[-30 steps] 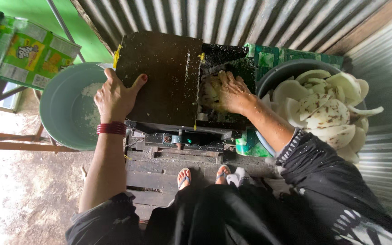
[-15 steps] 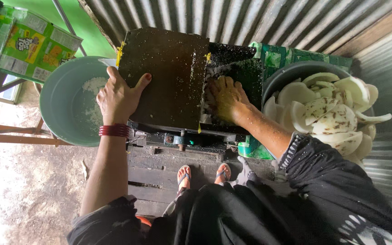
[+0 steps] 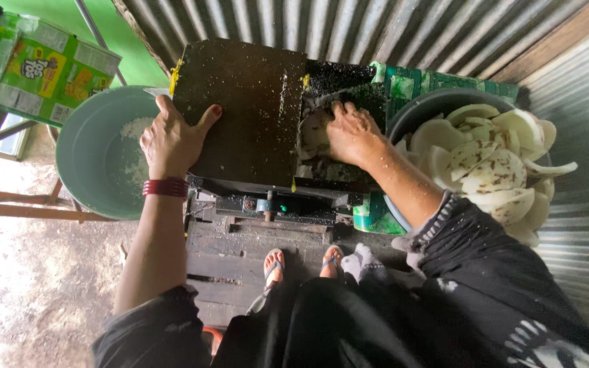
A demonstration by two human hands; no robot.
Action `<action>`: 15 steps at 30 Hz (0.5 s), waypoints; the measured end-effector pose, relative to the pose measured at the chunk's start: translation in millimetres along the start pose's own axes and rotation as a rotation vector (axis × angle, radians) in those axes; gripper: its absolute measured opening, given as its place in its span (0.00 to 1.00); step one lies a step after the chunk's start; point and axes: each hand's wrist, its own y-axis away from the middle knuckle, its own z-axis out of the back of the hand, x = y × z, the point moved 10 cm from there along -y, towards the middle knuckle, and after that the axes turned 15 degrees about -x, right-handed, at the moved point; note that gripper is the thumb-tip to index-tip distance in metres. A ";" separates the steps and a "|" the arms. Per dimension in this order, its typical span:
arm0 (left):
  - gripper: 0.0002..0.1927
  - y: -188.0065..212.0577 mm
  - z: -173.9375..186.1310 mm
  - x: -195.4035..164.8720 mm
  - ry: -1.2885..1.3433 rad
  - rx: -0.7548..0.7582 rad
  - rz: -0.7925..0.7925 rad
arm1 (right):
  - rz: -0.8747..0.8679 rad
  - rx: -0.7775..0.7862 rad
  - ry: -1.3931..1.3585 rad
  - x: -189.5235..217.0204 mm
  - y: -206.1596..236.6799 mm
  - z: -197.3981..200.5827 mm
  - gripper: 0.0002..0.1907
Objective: The person holds a manual grating machine steady with one hand while pressing coconut halves against the grating surface with the other, grating the coconut flesh. Grated coconut collects on the machine and in a basin, and a bucket of ungrated coconut halves sits beside the machine.
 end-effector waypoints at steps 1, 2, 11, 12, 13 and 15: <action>0.50 -0.3 0.1 0.2 -0.005 0.001 -0.006 | -0.042 0.002 -0.042 -9.6 2.7 -12.8 0.12; 0.51 0.2 -0.7 -0.9 -0.008 0.004 -0.015 | 0.108 -0.063 0.083 -1.8 5.7 -20.3 0.07; 0.50 3.3 -2.3 0.2 -0.009 0.019 0.007 | 0.140 -0.497 -0.161 8.8 2.2 -3.9 0.05; 0.50 3.3 -1.0 -0.9 -0.013 0.007 -0.002 | 0.088 -0.377 -0.151 8.0 -3.5 -8.9 0.06; 0.50 3.6 0.3 -1.8 -0.017 -0.004 -0.012 | 0.036 -0.257 -0.142 7.3 -6.2 -14.3 0.07; 0.49 4.4 0.9 -2.3 -0.010 -0.006 -0.008 | 0.028 -0.332 -0.136 13.1 -5.7 4.4 0.07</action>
